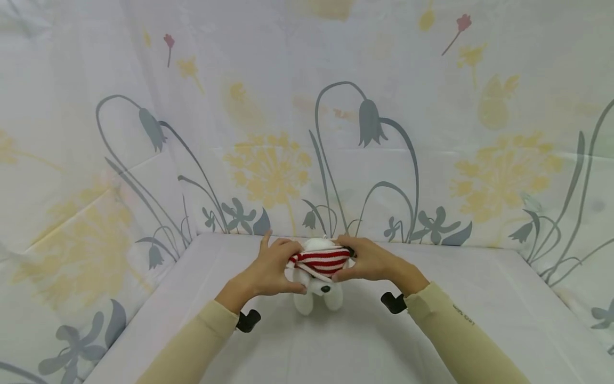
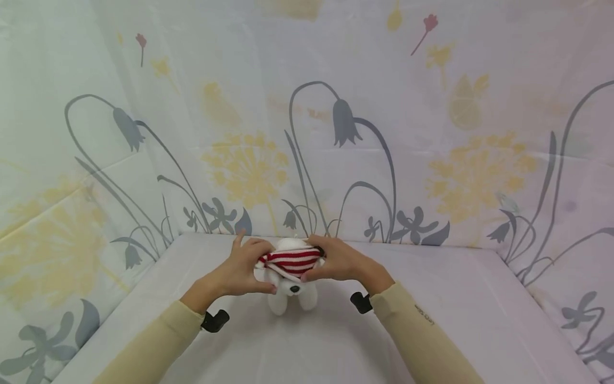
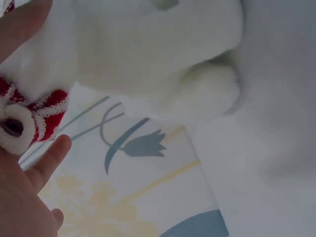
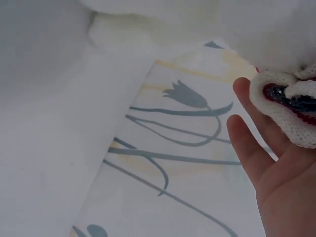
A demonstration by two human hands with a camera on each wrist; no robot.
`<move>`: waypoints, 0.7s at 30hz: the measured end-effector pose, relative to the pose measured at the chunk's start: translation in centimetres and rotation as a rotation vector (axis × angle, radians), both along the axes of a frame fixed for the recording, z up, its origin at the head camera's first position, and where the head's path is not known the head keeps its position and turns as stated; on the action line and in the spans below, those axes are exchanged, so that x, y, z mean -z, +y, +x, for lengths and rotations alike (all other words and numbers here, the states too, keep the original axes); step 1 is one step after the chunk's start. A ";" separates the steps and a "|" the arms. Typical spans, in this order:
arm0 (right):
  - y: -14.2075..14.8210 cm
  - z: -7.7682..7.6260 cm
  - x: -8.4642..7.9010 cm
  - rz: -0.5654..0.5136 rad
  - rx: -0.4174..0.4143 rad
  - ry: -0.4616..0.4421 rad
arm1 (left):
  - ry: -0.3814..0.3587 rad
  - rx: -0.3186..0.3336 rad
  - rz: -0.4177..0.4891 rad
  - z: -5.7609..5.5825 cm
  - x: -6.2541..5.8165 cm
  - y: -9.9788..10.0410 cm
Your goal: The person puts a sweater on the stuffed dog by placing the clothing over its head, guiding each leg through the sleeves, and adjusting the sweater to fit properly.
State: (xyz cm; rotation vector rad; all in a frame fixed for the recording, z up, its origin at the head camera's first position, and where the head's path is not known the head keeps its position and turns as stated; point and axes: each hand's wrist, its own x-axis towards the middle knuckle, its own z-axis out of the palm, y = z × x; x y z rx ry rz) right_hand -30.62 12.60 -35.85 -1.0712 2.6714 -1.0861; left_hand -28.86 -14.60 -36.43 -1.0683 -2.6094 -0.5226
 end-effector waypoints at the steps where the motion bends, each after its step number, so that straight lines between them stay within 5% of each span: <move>1: 0.1 0.1 0.4 -0.019 -0.004 0.000 | -0.004 0.011 0.028 0.0 0.4 0.1; 10: 0.3 1.2 3.7 -0.173 -0.020 0.117 | -0.196 0.160 0.388 0.1 3.0 1.2; 17: 1.4 4.0 2.9 -0.284 0.061 0.211 | -0.287 0.177 0.504 2.4 1.4 2.8; 21: 2.3 5.2 2.0 -0.319 0.068 0.244 | -0.327 0.206 0.551 2.0 2.3 3.6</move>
